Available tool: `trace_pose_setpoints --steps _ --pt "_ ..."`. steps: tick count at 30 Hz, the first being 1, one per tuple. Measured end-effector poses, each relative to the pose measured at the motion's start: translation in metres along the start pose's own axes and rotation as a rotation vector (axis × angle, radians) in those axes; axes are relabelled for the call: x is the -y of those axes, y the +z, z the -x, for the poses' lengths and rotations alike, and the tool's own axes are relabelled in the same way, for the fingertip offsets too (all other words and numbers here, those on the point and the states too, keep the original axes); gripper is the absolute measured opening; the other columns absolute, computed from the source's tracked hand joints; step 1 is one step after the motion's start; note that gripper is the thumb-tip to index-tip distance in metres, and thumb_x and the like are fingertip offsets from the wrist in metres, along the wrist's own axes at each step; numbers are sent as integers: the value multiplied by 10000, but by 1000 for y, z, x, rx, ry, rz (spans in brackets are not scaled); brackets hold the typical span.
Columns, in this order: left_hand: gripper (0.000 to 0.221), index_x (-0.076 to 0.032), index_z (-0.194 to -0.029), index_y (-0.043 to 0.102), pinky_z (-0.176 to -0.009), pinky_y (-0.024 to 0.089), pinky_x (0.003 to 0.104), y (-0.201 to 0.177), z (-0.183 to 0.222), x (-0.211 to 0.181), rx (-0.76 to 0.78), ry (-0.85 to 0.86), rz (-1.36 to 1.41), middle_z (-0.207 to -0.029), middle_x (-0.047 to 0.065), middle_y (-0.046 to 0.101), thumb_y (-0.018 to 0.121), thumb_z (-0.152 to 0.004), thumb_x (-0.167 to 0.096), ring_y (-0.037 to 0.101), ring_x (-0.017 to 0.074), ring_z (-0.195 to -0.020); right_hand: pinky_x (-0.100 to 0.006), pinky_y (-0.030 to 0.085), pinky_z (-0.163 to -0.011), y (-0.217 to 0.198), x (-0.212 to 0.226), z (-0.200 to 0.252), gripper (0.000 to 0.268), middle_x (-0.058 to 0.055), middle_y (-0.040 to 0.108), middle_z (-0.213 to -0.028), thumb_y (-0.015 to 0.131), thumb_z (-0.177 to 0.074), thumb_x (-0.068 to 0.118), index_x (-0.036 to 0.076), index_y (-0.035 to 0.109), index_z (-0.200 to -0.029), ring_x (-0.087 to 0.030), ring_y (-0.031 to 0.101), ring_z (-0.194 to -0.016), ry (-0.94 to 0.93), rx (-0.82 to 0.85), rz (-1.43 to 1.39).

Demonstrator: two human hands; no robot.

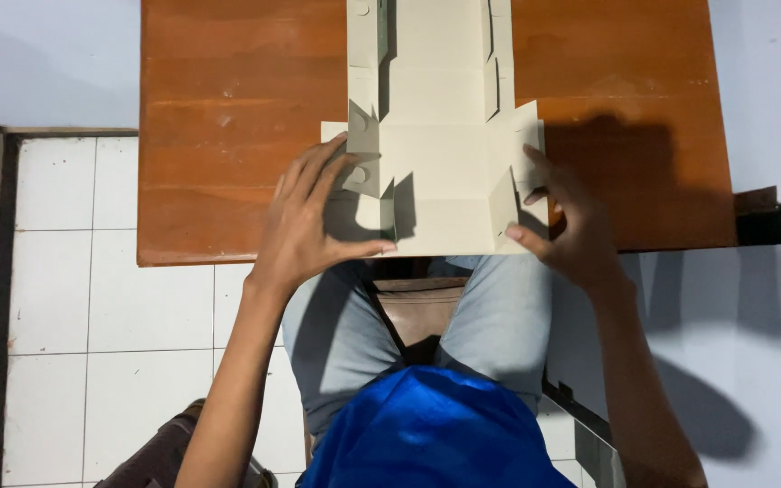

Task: Assembling a cardboard box by folding and tucking flaps of a pre-cut template.

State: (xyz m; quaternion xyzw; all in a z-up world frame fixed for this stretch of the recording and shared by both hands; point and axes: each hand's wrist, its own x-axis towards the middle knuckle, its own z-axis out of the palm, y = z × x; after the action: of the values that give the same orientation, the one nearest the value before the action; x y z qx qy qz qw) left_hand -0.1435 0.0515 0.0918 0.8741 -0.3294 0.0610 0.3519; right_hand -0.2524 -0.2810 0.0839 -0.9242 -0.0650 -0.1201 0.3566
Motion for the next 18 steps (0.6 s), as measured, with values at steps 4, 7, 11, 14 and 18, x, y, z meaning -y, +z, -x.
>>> trace_pose_setpoints --steps 4,7,11,14,18 --pt "700 -106 -1281 678 -1015 491 458 12 -12 7 -136 31 -86 -1362 96 630 842 -814 -600 574 307 -1280 -474 476 -933 3 -9 -15 686 -189 570 -1182 725 -977 246 92 471 -1595 -369 593 -1059 -33 -99 -19" --pt "570 -80 -1287 671 -972 510 454 12 -31 0 -198 37 -59 -1274 117 651 807 -918 -492 610 322 -1198 -480 495 -965 3 -15 -32 550 -158 445 -1276 676 -1054 176 98 502 -1570 -345 582 -1054 -55 -153 28" --pt "422 -46 -1398 557 -1019 477 472 11 -47 -4 -121 48 40 -1336 167 574 617 -1077 -313 548 340 -1216 -330 517 -910 -4 17 -56 317 -146 354 -1289 580 -1155 92 -21 566 -1451 -222 541 -942 -95 -203 -16" --pt "355 -60 -1419 544 -1048 466 471 14 -53 0 -128 16 108 -1345 160 534 574 -1091 -192 523 335 -1249 -333 514 -885 -8 21 -61 359 -158 394 -1273 612 -1147 128 19 536 -1481 -212 508 -925 -102 -199 31" --pt "361 -63 -1407 560 -1044 480 468 16 -58 -1 -135 1 107 -1355 151 547 595 -1083 -218 531 337 -1264 -260 491 -686 0 12 -52 403 -129 399 -1229 659 -1120 119 71 534 -1500 -146 500 -811 2 -183 -88"
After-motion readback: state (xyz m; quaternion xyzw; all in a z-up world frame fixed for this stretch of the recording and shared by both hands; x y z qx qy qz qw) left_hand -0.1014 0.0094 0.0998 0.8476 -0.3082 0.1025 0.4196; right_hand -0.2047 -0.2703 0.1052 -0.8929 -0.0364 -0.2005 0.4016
